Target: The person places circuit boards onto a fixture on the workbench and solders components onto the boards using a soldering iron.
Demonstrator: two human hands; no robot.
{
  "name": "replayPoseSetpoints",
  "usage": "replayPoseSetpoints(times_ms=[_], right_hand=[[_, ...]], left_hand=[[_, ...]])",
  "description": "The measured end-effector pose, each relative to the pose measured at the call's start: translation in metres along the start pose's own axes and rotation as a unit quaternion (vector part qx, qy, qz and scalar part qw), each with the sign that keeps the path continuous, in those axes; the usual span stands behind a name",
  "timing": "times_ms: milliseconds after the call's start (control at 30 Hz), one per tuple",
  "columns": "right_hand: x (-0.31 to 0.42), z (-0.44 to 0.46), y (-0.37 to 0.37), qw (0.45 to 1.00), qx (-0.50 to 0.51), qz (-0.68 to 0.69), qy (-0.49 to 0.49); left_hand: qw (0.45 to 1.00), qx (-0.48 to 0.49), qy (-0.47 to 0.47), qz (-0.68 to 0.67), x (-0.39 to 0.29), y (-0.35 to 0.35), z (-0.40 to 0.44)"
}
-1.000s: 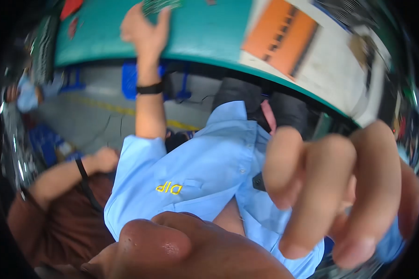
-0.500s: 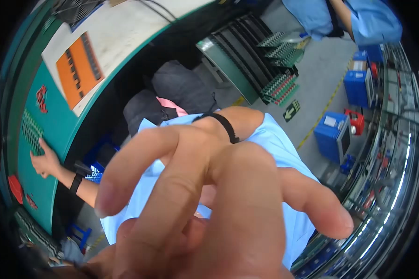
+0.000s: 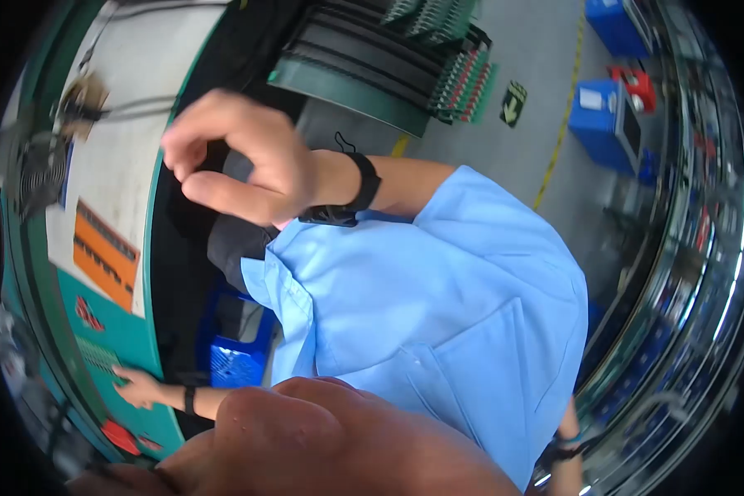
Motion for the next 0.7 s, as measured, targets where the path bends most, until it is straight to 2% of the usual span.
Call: replayPoseSetpoints(times_ms=[33, 100, 167, 200, 267, 300, 367, 400, 467, 533, 600, 633, 700], right_hand=[[-0.019, -0.017, -0.003, 0.997, -0.012, -0.004, -0.079], [-0.059, -0.059, -0.004, 0.97, 0.064, -0.014, -0.235], [-0.078, -0.101, 0.004, 0.947, 0.125, -0.065, -0.29], [-0.082, -0.108, 0.013, 0.945, 0.118, -0.071, -0.296], [-0.092, -0.126, 0.031, 0.907, 0.186, -0.112, -0.362], [-0.098, -0.13, 0.042, 0.904, 0.183, -0.113, -0.369], [-0.115, -0.134, 0.081, 0.891, 0.058, -0.195, -0.405], [-0.12, -0.132, 0.096, 0.891, 0.056, -0.195, -0.405], [-0.121, -0.123, 0.124, 0.861, 0.047, -0.29, -0.416], [-0.114, -0.115, 0.131, 0.861, 0.037, -0.289, -0.417], [-0.114, -0.107, 0.127, 0.861, 0.023, -0.28, -0.423], [-0.117, -0.105, 0.119, 0.866, 0.029, -0.276, -0.415], [-0.121, -0.109, 0.095, 0.885, 0.068, -0.231, -0.399]], left_hand=[[1.0, -0.007, 0.007, 0.0, -0.001, 0.003, 0.002], [0.999, 0.009, 0.033, 0.014, -0.015, 0.011, -0.006], [0.998, 0.037, 0.038, 0.023, -0.035, 0.026, -0.014], [0.997, 0.065, 0.039, 0.016, -0.038, 0.028, -0.015], [0.995, 0.096, 0.037, 0.009, -0.043, 0.021, -0.013], [0.995, 0.092, 0.035, -0.019, -0.04, 0.016, -0.014], [0.993, 0.082, 0.034, -0.076, -0.03, 0.007, -0.014], [0.993, 0.082, 0.032, -0.077, -0.023, 0.005, -0.011], [0.99, 0.12, 0.025, -0.067, -0.01, 0.002, 0.0], [0.988, 0.135, 0.029, -0.066, -0.005, 0.001, 0.003], [0.979, 0.132, 0.078, -0.133, -0.025, 0.015, 0.006], [0.972, 0.127, 0.104, -0.166, -0.031, 0.023, 0.006], [0.973, 0.14, 0.117, -0.143, -0.037, 0.033, 0.009]])
Point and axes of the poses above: each hand's wrist, its own z-axis towards the middle knuckle, its own y-axis out of the back of the hand, x = y × z, the point moved 5 cm from there along z, towards the middle knuckle, and after that the axes turned 5 degrees about -z, right-handed, at the moved point
